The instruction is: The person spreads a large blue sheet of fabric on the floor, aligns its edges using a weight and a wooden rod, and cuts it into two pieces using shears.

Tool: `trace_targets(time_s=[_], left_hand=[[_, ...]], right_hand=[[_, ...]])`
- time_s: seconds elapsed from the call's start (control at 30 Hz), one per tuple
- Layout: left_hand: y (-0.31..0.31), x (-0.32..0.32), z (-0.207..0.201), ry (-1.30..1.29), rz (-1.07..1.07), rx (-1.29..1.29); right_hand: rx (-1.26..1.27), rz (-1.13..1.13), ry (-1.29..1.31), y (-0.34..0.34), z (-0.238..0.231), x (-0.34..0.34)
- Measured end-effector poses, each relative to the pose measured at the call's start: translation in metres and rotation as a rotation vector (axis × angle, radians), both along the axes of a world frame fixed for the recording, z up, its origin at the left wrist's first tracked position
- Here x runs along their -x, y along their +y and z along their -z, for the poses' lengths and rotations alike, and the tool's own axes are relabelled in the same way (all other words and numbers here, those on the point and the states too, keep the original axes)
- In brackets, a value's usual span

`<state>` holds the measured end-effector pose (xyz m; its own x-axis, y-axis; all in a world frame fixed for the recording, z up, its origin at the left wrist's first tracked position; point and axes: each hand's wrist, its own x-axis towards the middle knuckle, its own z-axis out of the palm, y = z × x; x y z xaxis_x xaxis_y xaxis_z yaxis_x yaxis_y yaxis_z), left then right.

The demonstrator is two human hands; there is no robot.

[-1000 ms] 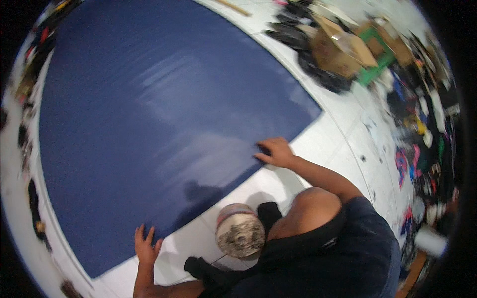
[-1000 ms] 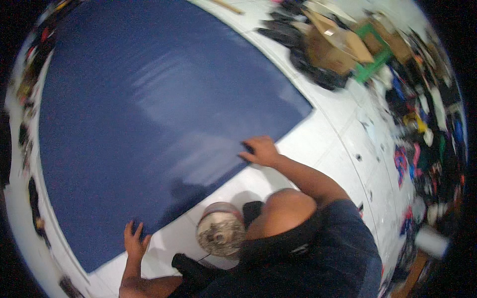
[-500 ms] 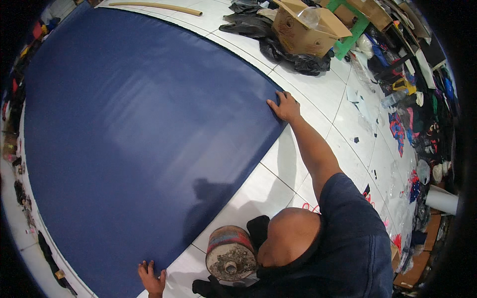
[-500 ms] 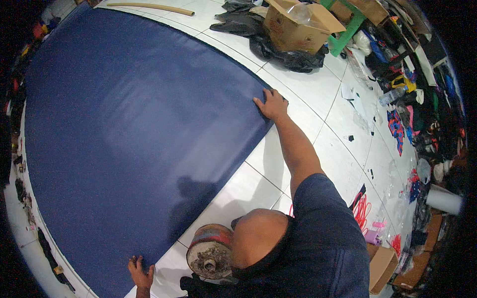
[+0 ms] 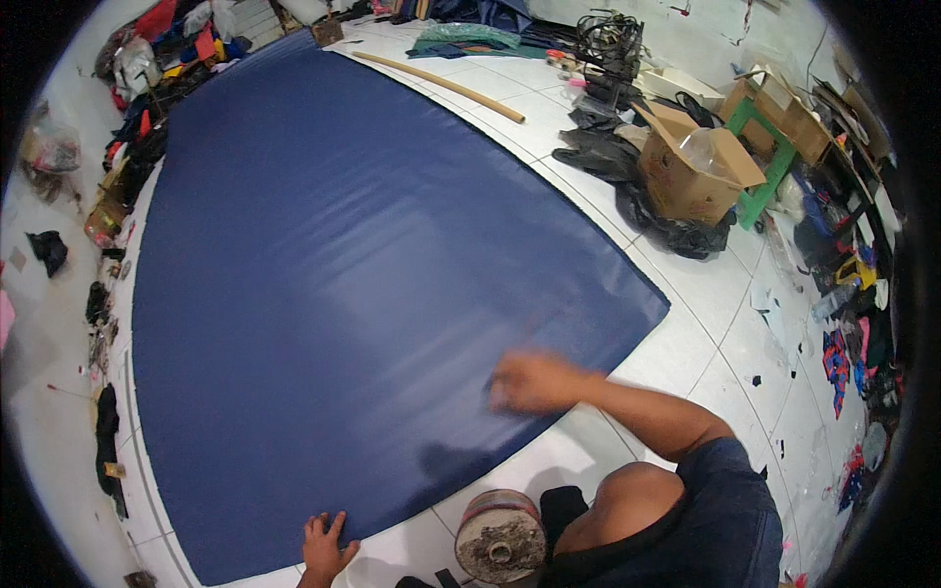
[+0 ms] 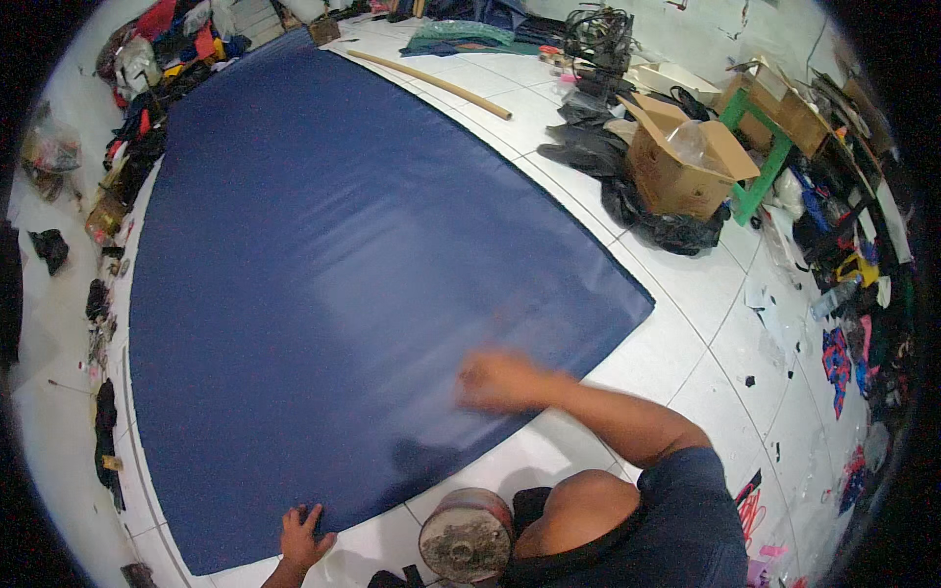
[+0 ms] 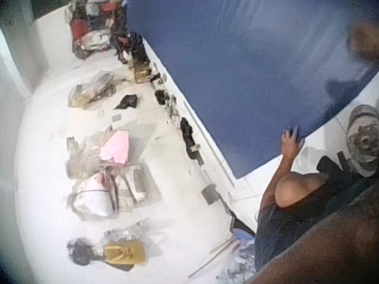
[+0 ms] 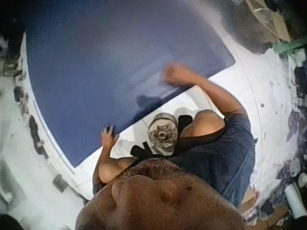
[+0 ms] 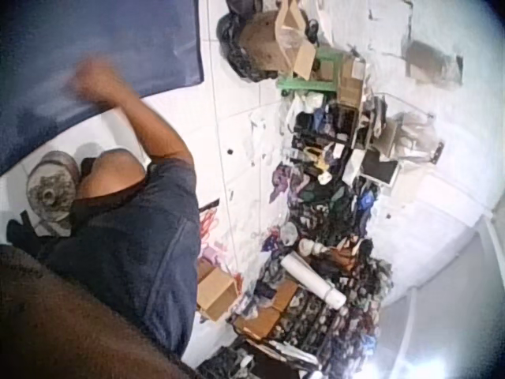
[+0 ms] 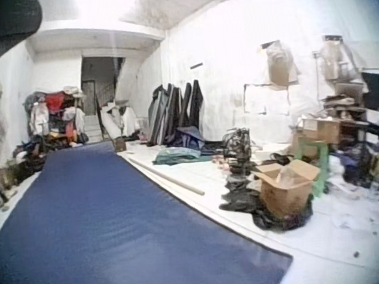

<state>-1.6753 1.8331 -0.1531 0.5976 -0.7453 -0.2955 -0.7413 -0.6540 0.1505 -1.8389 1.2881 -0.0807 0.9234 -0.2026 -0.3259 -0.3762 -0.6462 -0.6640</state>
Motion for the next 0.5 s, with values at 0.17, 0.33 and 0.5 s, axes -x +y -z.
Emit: trace_targets(time_s=[0.17, 0.33, 0.5], left_hand=[[-0.031, 0.003, -0.010, 0.120, -0.049, -0.027], [-0.025, 0.005, 0.004, 0.055, -0.006, 0.041], [-0.029, 0.001, -0.007, 0.094, -0.078, -0.076]], right_hand=[[-0.398, -1.151, -0.553, 0.139, 0.016, 0.056], [-0.135, -1.139, -0.288, 0.151, 0.005, 0.067], [-0.252, -0.840, -0.294, 0.143, -0.006, 0.067]])
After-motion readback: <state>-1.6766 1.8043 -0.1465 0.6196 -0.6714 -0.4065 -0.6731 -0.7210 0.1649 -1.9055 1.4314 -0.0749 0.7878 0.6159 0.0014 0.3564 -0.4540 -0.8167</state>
